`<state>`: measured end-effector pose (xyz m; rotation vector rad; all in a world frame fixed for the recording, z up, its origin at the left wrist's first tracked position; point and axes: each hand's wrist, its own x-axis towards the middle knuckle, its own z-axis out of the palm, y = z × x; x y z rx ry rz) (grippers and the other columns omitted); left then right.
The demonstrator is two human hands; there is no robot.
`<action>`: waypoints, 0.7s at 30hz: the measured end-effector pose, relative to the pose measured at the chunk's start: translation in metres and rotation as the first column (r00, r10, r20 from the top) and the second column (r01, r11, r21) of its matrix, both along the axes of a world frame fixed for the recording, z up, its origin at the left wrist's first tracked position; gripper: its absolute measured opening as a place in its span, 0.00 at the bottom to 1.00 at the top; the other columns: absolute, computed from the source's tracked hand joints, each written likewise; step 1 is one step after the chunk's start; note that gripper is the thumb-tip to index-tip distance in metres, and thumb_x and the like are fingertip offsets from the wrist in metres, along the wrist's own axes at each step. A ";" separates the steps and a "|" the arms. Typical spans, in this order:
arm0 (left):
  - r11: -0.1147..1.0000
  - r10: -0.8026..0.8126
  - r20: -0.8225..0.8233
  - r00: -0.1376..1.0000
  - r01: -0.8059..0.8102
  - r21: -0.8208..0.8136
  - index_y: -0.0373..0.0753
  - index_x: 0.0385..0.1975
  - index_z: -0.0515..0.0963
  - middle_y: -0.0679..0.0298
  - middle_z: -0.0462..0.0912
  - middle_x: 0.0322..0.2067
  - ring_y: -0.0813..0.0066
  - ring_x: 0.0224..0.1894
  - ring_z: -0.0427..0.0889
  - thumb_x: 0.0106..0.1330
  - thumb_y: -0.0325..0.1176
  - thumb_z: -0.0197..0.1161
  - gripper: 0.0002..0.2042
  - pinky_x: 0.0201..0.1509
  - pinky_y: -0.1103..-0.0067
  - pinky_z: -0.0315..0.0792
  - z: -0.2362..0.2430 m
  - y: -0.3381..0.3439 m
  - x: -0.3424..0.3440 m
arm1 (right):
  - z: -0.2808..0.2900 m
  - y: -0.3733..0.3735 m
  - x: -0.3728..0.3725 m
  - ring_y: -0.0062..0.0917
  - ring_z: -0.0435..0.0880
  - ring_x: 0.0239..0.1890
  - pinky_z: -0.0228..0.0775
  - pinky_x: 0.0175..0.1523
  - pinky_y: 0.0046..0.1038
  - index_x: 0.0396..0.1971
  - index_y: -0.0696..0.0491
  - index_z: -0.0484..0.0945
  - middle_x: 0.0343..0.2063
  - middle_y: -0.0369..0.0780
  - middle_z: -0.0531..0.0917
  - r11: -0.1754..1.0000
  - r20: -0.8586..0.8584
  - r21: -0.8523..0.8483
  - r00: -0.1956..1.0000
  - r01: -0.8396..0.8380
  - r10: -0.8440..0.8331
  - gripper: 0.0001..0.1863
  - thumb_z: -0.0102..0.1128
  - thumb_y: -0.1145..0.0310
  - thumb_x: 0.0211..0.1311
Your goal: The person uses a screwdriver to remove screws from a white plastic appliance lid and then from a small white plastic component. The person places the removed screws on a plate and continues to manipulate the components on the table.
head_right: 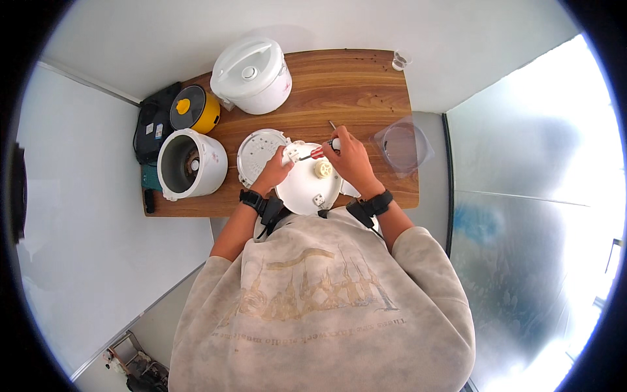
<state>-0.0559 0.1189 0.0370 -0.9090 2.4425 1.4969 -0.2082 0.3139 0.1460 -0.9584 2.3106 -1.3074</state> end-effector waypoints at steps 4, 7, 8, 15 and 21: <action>1.000 0.010 -0.015 1.000 -0.009 0.015 0.39 0.65 0.57 0.40 0.78 0.51 0.43 0.55 0.77 0.67 0.35 0.59 0.28 0.59 0.62 0.70 -0.002 0.000 0.002 | 0.006 0.000 -0.002 0.49 0.81 0.33 0.72 0.37 0.42 0.37 0.57 0.70 0.30 0.52 0.81 0.999 -0.010 -0.035 1.000 0.011 -0.011 0.15 0.62 0.64 0.60; 0.998 0.028 0.032 0.999 -0.030 0.056 0.39 0.63 0.60 0.44 0.78 0.52 0.47 0.56 0.78 0.67 0.34 0.59 0.26 0.59 0.64 0.70 0.012 0.003 -0.003 | 0.011 0.002 -0.010 0.49 0.81 0.33 0.72 0.37 0.42 0.36 0.57 0.70 0.29 0.52 0.81 0.999 0.030 -0.025 0.999 0.039 -0.038 0.14 0.62 0.64 0.60; 0.997 0.038 0.059 0.998 -0.042 0.071 0.38 0.62 0.61 0.45 0.78 0.53 0.49 0.56 0.78 0.67 0.33 0.60 0.25 0.59 0.65 0.70 0.019 0.004 -0.004 | 0.013 0.002 -0.011 0.49 0.81 0.33 0.72 0.37 0.41 0.36 0.57 0.70 0.29 0.52 0.81 0.999 0.050 -0.015 0.998 0.045 -0.044 0.14 0.62 0.64 0.60; 1.000 0.014 0.022 1.000 -0.014 -0.008 0.39 0.62 0.61 0.46 0.78 0.53 0.49 0.56 0.78 0.67 0.33 0.60 0.25 0.59 0.65 0.70 0.006 0.002 -0.002 | -0.001 0.001 -0.003 0.50 0.81 0.32 0.72 0.37 0.42 0.37 0.56 0.69 0.29 0.52 0.81 1.000 0.020 -0.005 1.000 0.008 -0.008 0.14 0.62 0.64 0.59; 1.000 0.003 -0.028 1.000 -0.004 -0.013 0.39 0.62 0.59 0.40 0.79 0.49 0.41 0.53 0.78 0.67 0.34 0.59 0.26 0.57 0.61 0.71 -0.001 0.000 0.001 | 0.004 0.000 -0.002 0.50 0.81 0.32 0.72 0.37 0.43 0.37 0.56 0.68 0.30 0.52 0.81 1.000 0.004 -0.002 1.000 0.006 -0.006 0.14 0.62 0.64 0.59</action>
